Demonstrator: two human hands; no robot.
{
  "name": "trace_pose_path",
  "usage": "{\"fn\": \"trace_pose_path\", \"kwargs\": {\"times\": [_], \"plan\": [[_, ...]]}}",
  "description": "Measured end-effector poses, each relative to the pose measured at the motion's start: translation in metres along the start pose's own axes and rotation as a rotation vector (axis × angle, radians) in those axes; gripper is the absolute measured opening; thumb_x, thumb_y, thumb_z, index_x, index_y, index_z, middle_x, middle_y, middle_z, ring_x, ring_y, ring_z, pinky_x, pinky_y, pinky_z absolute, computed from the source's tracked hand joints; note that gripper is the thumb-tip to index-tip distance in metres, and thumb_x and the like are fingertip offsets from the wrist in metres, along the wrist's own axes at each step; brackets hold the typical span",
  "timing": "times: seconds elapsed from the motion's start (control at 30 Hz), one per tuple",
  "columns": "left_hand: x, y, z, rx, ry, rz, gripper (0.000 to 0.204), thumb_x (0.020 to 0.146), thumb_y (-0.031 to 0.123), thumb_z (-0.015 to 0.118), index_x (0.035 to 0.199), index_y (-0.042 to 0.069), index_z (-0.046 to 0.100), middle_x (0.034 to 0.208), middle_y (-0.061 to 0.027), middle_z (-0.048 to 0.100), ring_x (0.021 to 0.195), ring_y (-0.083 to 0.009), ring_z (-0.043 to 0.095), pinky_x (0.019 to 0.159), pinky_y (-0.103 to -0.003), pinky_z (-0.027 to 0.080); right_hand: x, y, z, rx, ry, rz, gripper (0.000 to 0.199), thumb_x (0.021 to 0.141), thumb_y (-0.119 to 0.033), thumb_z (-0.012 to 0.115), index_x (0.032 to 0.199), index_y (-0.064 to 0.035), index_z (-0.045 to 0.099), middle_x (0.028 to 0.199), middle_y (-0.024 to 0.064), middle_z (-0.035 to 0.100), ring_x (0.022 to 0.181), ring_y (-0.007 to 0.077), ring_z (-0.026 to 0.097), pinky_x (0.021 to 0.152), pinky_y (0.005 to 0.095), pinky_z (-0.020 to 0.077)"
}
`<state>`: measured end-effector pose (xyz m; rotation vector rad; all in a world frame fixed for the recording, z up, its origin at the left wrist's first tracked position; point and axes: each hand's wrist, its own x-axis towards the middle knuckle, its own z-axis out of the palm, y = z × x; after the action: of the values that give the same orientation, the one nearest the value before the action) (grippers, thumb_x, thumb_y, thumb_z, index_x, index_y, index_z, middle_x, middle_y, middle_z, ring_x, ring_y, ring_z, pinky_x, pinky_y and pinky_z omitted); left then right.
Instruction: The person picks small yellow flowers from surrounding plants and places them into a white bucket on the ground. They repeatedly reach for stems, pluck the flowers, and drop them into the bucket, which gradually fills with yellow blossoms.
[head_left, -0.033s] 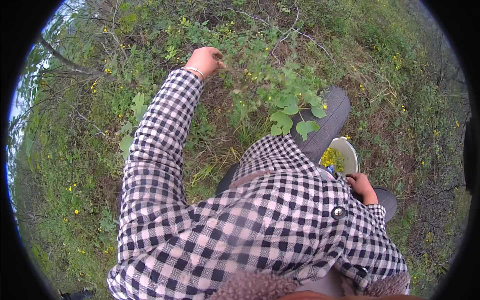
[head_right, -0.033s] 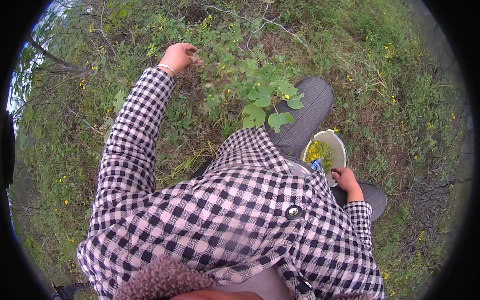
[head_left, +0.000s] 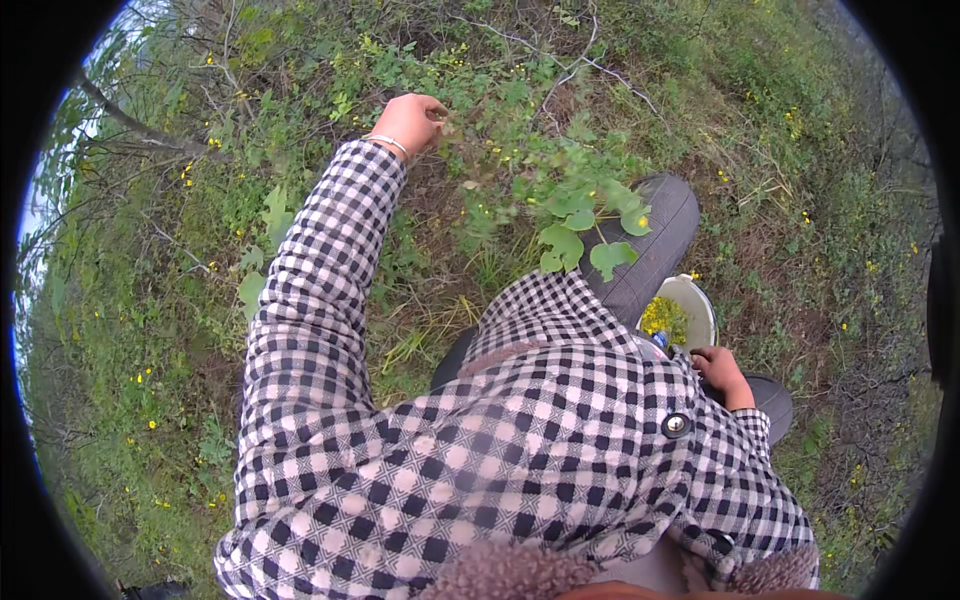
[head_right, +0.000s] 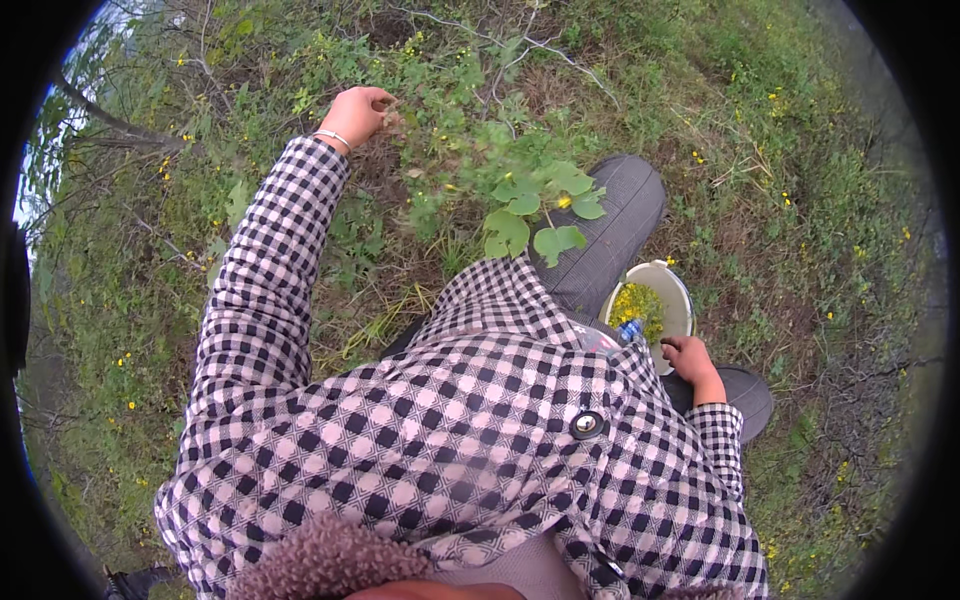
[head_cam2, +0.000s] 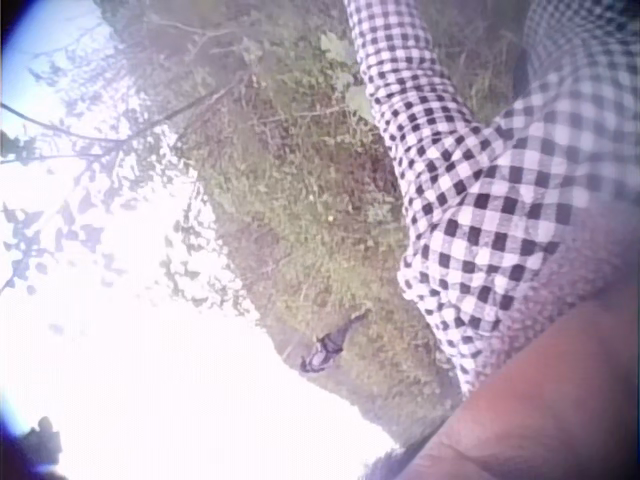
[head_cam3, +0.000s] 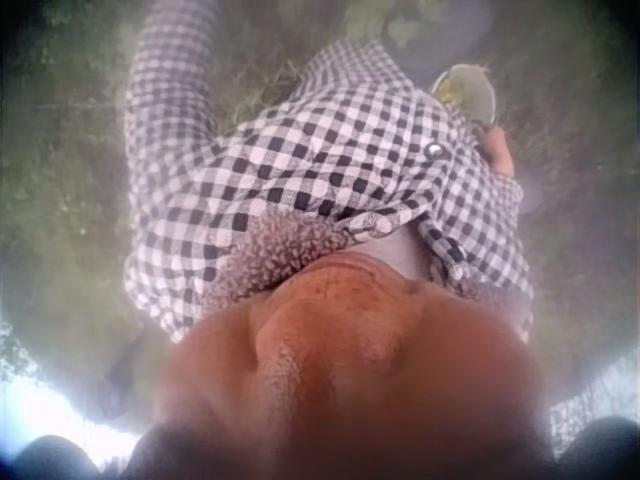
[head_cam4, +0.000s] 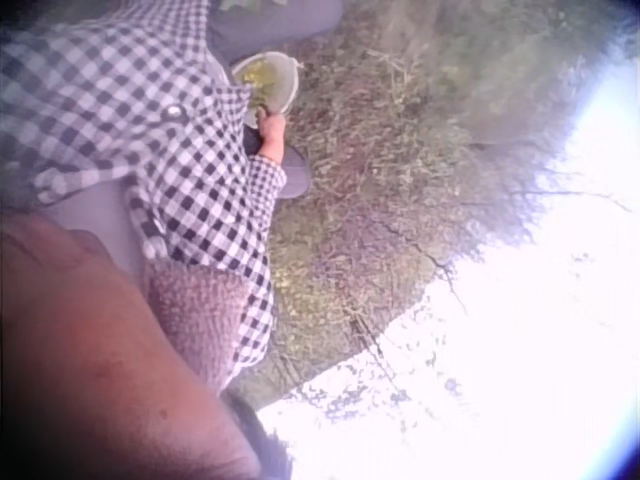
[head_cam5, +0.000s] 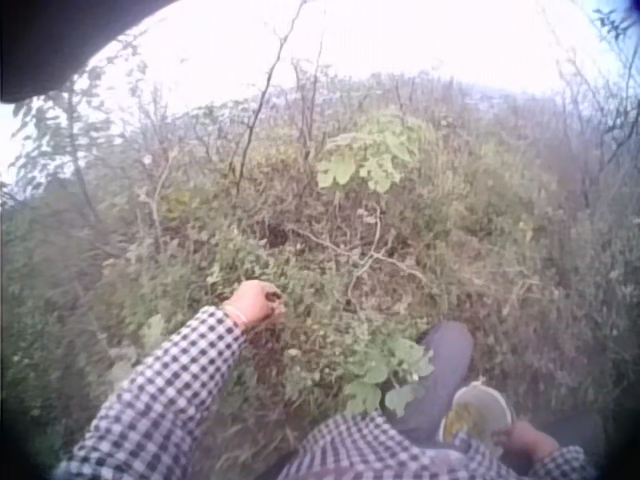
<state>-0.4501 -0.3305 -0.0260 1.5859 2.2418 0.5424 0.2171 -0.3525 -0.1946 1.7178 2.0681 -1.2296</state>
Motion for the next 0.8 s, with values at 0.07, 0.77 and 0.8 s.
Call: {"fn": "trace_pose_path", "kwargs": {"times": [0.07,0.77,0.8], "plan": [[-0.002,0.007,-0.002,0.021,0.044,0.06,0.027,0.083,0.012,0.069,0.109,0.006,0.068,0.092,-0.0138,0.071,0.077,-0.0206,0.068,0.07,-0.033,0.054,-0.004,-0.001,0.0,-0.012,0.007,-0.017,0.03,0.088,-0.018,0.062,0.113,-0.0013,0.066,0.084,0.0127,0.071,0.067,0.0181,0.066,0.066,0.0328,0.0538],[-0.07,0.026,0.019,0.051,0.564,0.144,0.012,0.086,0.013,0.067,0.092,0.004,0.072,0.084,-0.0121,0.069,0.062,-0.0171,0.066,0.06,-0.03,0.054,0.003,0.018,-0.01,-0.006,0.01,0.044,0.029,0.087,-0.02,0.062,0.109,-0.0024,0.068,0.081,0.013,0.07,0.07,0.0204,0.067,0.067,0.0342,0.0528],[-0.073,0.034,0.014,0.11,0.65,0.265,0.012,0.086,0.012,0.067,0.093,0.004,0.072,0.083,-0.0112,0.07,0.061,-0.0153,0.066,0.059,-0.029,0.053,0.002,0.018,-0.01,-0.002,0.002,0.052,0.028,0.087,-0.019,0.062,0.109,-0.0021,0.068,0.081,0.0129,0.07,0.069,0.02,0.067,0.067,0.034,0.0529]]}}
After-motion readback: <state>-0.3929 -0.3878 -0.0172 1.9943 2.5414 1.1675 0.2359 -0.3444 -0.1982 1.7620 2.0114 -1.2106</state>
